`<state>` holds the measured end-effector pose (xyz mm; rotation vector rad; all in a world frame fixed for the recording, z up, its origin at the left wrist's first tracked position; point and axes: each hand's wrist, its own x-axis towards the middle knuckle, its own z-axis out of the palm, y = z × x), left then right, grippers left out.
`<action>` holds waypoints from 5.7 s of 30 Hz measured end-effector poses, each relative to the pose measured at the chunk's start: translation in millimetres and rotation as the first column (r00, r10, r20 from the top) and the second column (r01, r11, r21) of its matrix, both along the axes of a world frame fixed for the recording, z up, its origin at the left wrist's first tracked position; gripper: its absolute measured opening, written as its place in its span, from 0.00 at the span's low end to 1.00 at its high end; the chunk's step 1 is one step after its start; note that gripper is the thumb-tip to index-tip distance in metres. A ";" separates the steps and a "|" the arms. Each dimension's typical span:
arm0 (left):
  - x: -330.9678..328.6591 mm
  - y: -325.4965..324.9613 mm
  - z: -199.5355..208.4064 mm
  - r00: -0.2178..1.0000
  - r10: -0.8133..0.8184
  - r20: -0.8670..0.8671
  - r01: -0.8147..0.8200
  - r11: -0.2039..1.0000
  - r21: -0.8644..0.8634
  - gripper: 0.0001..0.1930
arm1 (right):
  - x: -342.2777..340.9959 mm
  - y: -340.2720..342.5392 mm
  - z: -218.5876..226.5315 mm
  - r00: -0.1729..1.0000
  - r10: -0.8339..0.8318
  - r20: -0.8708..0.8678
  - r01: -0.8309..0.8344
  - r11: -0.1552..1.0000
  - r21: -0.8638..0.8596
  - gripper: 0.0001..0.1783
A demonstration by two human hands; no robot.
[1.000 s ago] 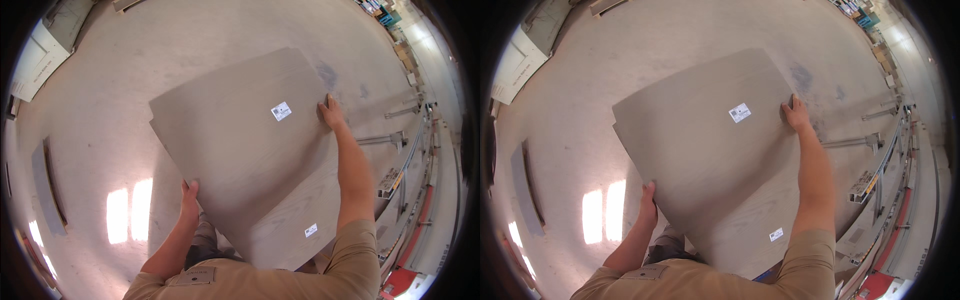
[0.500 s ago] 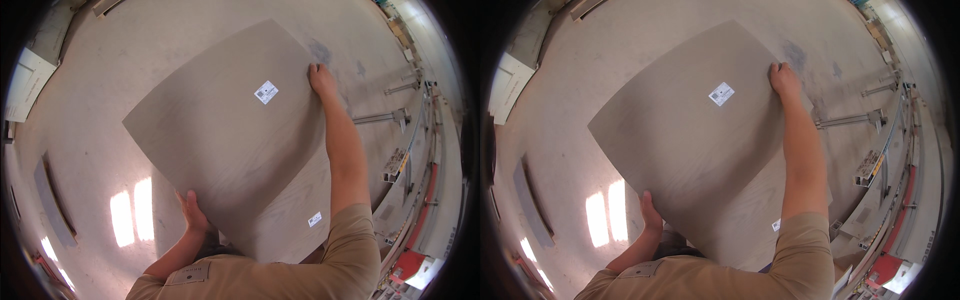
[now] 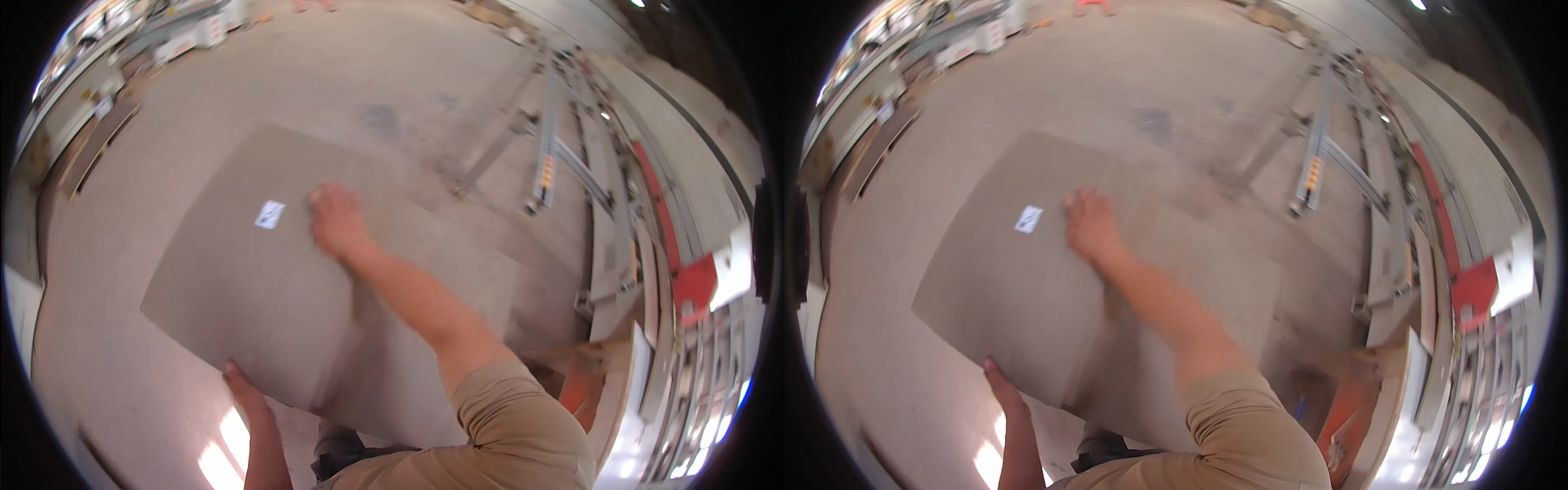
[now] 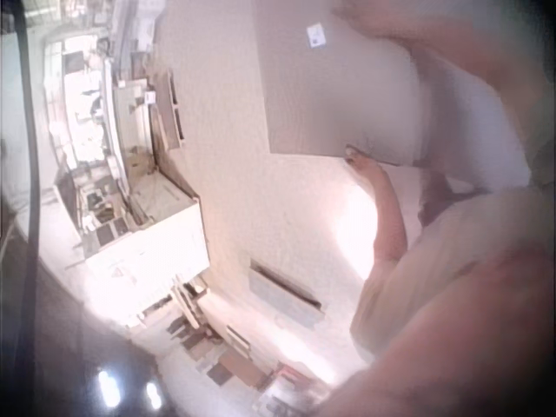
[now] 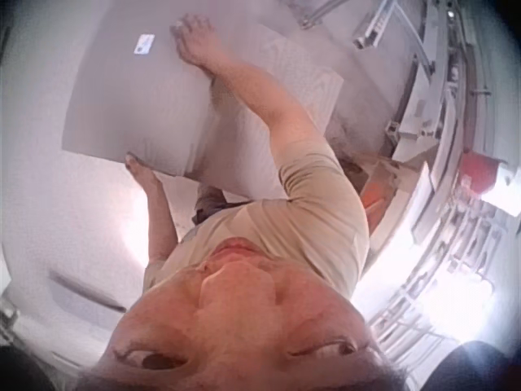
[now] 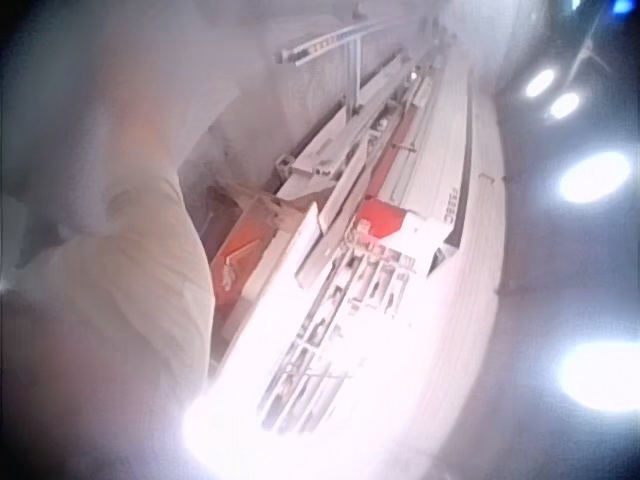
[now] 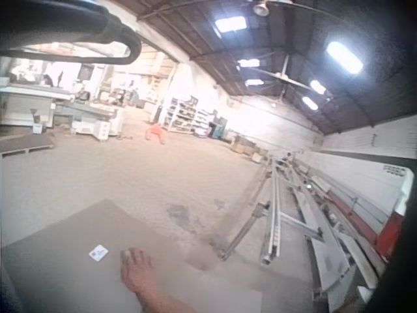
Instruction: The person repeatedly picks up flat rectangular panels from a workbench and stacks them on the floor. The person handles the panels one at a time, aligning them before placing them down.
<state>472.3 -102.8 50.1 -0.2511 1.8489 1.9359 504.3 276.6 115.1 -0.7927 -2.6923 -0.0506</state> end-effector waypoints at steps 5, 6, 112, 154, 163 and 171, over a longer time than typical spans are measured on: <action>20.0 -15.8 35.9 0.945 0.033 -0.327 -0.133 0.948 -0.290 0.36 | 200.3 -148.0 31.7 0.969 0.222 -0.104 -0.237 0.958 -0.160 0.36; 36.6 -24.4 44.2 0.911 0.003 -0.411 -0.152 0.932 -0.330 0.34 | 252.5 -168.4 36.6 0.971 0.220 -0.096 -0.235 0.950 -0.206 0.37; 1414.5 608.6 96.3 -0.791 -0.020 -0.612 0.606 -0.172 -0.777 0.19 | 1528.2 -289.2 7.7 -0.939 -0.324 0.116 0.272 -0.906 -0.325 0.45; 1388.7 747.4 126.7 -0.791 -0.056 -0.609 0.612 -0.086 -0.786 0.30 | 1433.3 -147.8 17.9 -0.651 -0.648 -0.395 0.715 -0.348 -0.607 0.36; 1397.1 796.3 84.1 -0.803 0.145 -0.578 0.571 -0.093 -0.816 0.34 | 1434.9 115.6 44.1 -0.793 -0.563 -0.234 0.127 0.223 -0.966 0.37; 1365.8 743.5 93.2 -0.607 0.368 -0.705 0.296 -0.718 -0.630 0.31 | 1469.8 132.3 19.5 -0.864 -0.464 -0.194 -0.118 0.563 -0.818 0.27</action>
